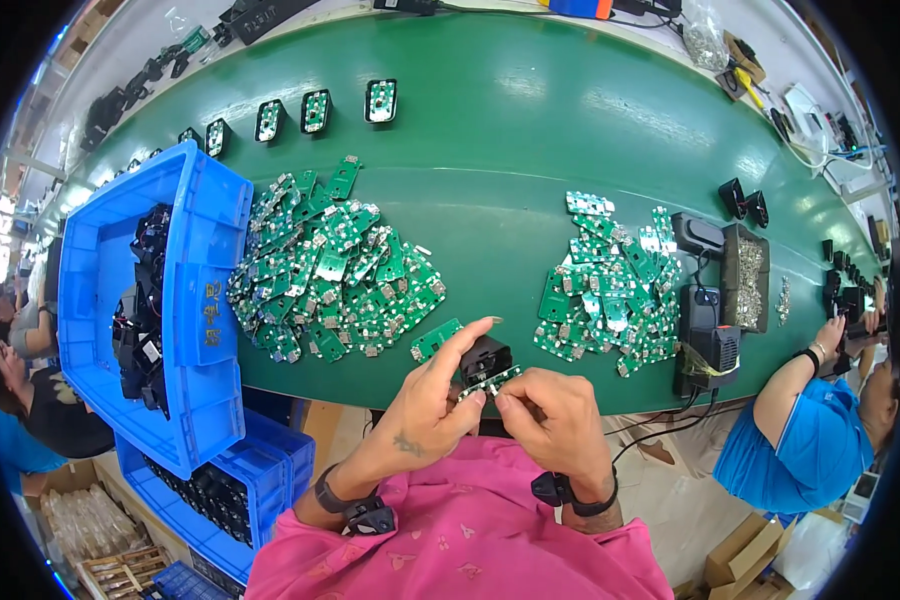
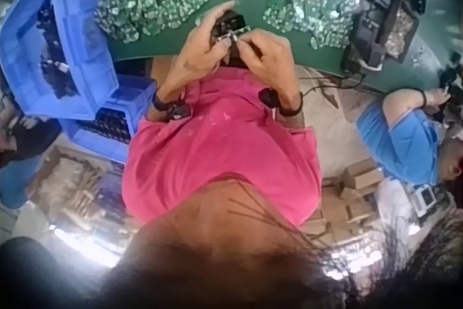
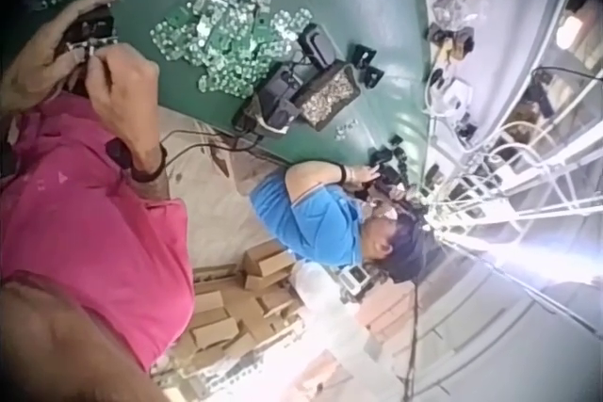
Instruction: The person picks up a black plastic housing and a green circuit board, fits the board into the housing, and presses them together. They then place the assembled unit onto the green work surface and repeat the process.
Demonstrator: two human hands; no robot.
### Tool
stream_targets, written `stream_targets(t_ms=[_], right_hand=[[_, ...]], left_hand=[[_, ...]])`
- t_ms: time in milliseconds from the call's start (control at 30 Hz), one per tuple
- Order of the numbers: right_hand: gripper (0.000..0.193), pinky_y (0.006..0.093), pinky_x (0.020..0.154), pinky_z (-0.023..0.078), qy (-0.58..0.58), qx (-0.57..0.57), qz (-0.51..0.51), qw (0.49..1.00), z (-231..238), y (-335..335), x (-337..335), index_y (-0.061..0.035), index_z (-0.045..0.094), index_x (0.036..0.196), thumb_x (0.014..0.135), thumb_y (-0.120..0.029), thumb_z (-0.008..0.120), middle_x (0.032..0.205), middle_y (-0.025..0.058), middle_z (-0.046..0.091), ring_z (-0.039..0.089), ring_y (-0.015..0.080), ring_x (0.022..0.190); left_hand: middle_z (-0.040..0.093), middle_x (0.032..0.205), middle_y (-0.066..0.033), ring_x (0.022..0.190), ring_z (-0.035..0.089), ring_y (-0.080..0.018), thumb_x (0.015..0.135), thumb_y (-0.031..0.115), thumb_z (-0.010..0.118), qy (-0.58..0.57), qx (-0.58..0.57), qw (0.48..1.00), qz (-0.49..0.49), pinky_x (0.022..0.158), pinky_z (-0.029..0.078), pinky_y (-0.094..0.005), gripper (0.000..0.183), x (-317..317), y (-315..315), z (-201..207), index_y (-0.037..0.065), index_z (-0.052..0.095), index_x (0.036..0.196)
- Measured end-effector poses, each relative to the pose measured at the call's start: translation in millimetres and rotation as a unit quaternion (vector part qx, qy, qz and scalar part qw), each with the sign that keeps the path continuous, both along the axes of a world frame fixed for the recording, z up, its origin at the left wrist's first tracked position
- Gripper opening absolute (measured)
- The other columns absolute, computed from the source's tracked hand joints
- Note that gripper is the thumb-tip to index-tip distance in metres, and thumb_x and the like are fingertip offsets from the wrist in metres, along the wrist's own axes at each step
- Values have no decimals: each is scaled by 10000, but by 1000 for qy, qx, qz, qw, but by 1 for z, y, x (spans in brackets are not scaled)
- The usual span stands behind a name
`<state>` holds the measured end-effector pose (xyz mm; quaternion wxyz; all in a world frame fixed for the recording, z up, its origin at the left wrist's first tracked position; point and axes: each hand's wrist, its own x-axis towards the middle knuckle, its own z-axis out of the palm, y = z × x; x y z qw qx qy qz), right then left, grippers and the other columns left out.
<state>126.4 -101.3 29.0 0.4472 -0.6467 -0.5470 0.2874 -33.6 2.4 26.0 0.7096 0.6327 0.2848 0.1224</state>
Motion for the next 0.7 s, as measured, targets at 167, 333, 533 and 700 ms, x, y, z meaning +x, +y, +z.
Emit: stream_targets(t_ms=[167,333,533,700], right_hand=[[50,309,459,431,-22,22,0,1000,-5,2,-2,-8,630,776,791,-20,675,663,79,609,573,192,493],[67,367,494,470,-129,31,28,991,-5,2,-2,-34,616,794,783,-17,679,683,102,614,607,276,551],[74,370,517,482,-216,41,7,975,-10,5,-14,-44,586,854,819,-26,649,725,66,553,601,233,616],[73,365,521,480,-183,52,-45,981,-13,8,-25,-40,598,878,841,-30,660,734,77,578,605,247,612]], left_hand=[[576,1058,-74,725,561,-92,850,-51,536,48,114,992,-11,631,469,-227,689,1,2,6,45,325,1499],[553,1191,-239,940,611,-381,858,40,542,68,123,989,-46,844,498,-422,683,2,7,15,49,301,1497],[580,1127,-136,764,556,-141,844,-27,563,65,208,976,26,693,482,-277,661,5,-4,3,55,374,1471],[603,1101,-156,823,603,-151,851,-13,554,24,166,985,51,746,496,-284,651,4,-7,-20,55,370,1471]])
